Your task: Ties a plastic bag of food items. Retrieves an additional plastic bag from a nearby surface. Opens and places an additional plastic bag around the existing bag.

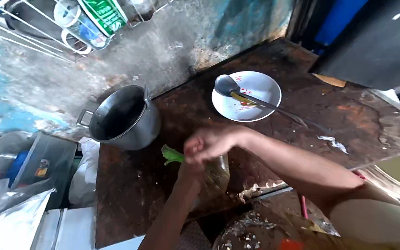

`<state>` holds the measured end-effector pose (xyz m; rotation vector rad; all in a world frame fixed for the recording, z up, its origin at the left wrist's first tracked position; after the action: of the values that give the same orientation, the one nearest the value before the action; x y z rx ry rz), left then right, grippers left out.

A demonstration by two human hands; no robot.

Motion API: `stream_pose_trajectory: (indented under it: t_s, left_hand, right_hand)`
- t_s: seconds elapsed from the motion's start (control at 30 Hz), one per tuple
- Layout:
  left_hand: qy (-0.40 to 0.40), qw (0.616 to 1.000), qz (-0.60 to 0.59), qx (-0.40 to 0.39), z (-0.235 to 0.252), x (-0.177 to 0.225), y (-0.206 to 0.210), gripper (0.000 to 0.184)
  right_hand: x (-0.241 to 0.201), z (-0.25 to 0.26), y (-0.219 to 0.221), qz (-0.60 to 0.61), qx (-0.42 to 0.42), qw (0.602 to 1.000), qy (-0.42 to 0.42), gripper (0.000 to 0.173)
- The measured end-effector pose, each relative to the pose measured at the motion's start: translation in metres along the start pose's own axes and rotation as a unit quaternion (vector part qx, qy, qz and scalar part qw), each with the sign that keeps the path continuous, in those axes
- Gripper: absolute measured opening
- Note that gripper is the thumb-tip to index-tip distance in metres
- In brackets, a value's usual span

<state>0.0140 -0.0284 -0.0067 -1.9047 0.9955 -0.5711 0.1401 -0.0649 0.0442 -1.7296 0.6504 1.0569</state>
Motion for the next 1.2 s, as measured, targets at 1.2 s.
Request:
stream_pose_trajectory:
  t_s: [1.2]
  left_hand:
    - [-0.115, 0.584, -0.766, 0.243, 0.021, -0.057, 0.057, 0.026]
  right_hand:
    - [0.048, 0.049, 0.084, -0.053, 0.176, 0.969, 0.163, 0.039]
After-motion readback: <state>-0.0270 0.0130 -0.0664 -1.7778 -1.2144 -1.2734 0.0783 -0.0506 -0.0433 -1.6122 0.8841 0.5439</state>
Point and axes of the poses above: each hand's wrist, its own z-axis towards the middle knuckle, its own y-axis out of the palm, x = y × z, the point moved 2 cm from there along z, towards the middle knuckle, and after that the axes turned 2 degrees about -x, right-handed, at the moved point
